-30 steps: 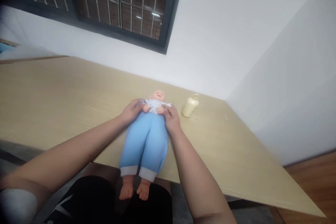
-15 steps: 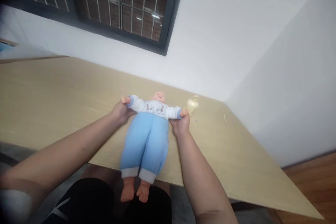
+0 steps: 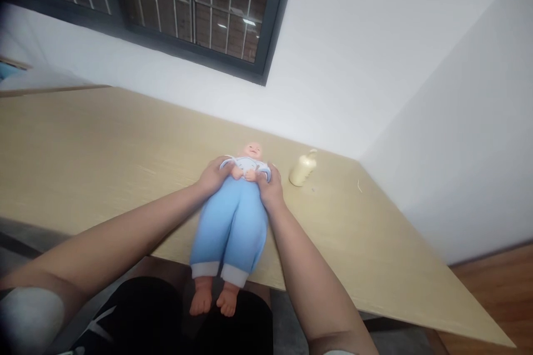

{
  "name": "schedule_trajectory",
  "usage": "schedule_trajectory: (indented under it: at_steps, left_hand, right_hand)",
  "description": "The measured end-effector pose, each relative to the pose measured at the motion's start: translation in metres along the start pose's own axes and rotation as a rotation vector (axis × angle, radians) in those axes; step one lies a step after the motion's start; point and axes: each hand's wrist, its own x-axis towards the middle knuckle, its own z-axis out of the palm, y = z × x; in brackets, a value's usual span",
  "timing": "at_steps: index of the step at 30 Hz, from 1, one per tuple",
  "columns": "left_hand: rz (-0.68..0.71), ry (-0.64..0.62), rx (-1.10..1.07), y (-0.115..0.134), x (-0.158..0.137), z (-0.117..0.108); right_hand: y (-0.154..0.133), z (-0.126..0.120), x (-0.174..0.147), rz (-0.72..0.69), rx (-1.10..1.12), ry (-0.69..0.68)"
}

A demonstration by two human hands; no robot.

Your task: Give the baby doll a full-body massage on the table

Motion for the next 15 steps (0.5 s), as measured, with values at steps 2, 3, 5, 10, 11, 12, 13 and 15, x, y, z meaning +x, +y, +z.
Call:
schedule_trajectory:
  at_steps: [2, 3, 5, 10, 11, 12, 13, 15]
  left_hand:
    - [-0.003, 0.000, 0.027, 0.0000, -0.0005, 0.0004]
    - [-0.009, 0.001, 0.036, 0.0001, -0.0008, 0.0005]
    - [-0.019, 0.003, 0.059, 0.0007, -0.0011, 0.0005]
    - [-0.036, -0.008, 0.090, 0.0044, -0.0006, -0.0012]
    - [-0.041, -0.010, 0.092, 0.0053, -0.0003, -0.0017]
    - [-0.048, -0.012, 0.091, 0.0061, 0.0000, -0.0023]
    - [-0.057, -0.012, 0.088, 0.0069, 0.0003, -0.0029]
    - [-0.078, -0.013, 0.071, 0.0082, 0.0008, -0.0037]
  right_hand:
    - [-0.0015, 0.0008, -0.0005, 0.001, 0.045, 0.012]
    - [-0.0021, 0.0010, -0.0008, -0.001, 0.072, 0.018]
    - [-0.0033, 0.0010, -0.0014, -0.002, 0.115, 0.029]
    - [-0.0068, 0.0002, -0.0025, 0.012, 0.065, 0.026]
    - [-0.0076, 0.0001, -0.0027, 0.012, 0.055, 0.027]
    - [-0.0083, -0.0001, -0.0028, 0.008, 0.051, 0.031]
    - [-0.0089, -0.0002, -0.0029, 0.004, 0.051, 0.036]
    - [-0.0093, -0.0004, -0.0030, -0.010, 0.052, 0.041]
